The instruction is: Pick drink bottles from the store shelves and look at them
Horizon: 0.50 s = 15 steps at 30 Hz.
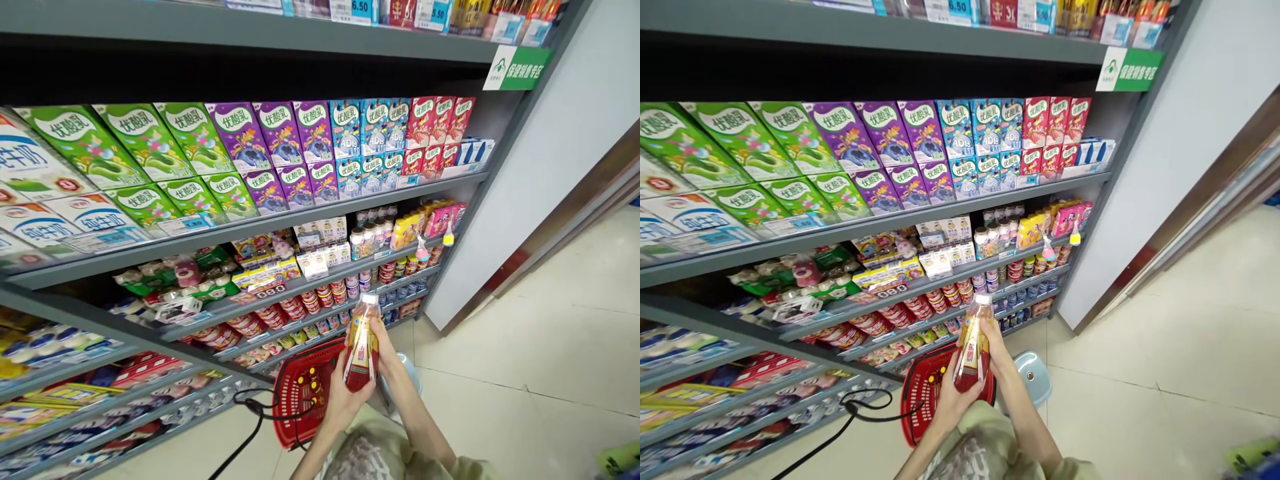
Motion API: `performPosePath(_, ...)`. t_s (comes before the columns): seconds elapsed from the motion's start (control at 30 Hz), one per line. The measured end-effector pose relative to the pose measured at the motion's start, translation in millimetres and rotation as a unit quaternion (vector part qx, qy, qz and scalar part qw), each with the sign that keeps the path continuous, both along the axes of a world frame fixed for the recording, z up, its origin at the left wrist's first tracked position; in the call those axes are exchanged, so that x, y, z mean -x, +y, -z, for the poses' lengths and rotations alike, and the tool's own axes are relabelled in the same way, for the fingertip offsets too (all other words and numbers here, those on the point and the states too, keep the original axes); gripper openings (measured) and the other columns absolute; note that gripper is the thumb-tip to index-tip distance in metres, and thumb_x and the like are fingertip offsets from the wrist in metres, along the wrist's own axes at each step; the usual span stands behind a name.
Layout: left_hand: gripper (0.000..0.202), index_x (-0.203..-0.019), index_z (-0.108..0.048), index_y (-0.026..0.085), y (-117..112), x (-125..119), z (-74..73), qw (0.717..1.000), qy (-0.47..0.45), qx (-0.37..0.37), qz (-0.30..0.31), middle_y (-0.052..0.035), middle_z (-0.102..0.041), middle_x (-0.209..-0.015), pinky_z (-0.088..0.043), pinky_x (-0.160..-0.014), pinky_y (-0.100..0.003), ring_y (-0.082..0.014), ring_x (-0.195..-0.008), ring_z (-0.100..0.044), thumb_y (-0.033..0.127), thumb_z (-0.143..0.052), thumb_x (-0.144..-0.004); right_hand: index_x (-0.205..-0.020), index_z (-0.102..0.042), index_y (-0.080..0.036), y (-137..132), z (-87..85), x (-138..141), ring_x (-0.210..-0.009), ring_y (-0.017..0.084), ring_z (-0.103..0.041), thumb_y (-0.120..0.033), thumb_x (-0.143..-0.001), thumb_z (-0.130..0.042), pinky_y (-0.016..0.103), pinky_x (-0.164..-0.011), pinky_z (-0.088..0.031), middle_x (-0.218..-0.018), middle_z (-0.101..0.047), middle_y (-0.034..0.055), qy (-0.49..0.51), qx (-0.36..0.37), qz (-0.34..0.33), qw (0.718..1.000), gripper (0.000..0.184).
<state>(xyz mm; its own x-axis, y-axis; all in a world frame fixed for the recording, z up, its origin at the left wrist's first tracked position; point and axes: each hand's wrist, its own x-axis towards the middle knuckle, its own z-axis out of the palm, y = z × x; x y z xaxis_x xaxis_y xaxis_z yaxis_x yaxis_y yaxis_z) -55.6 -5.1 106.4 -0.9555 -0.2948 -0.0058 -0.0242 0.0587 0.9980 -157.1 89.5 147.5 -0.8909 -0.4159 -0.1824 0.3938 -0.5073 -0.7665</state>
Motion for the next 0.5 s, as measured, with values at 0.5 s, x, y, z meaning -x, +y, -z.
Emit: performPosePath(0.5, 0.073, -0.156, -0.045, 0.031, -7, -5, 7.8, 0.912, 0.154, 0.378, -0.048, -0.0153, -0.044, -0.165, -0.053, -0.121, -0.055, -0.0325, -0.152, -0.052, 0.019, -0.077, -0.092, -0.099, -0.069, -0.021, -16, 13.6, 8, -0.075, 0.025, -0.076, -0.061, -0.067, -0.093, 0.037, -0.071, -0.065, -0.086, -0.078, 0.0041, -0.096, 0.070, 0.078, 0.990, 0.057)
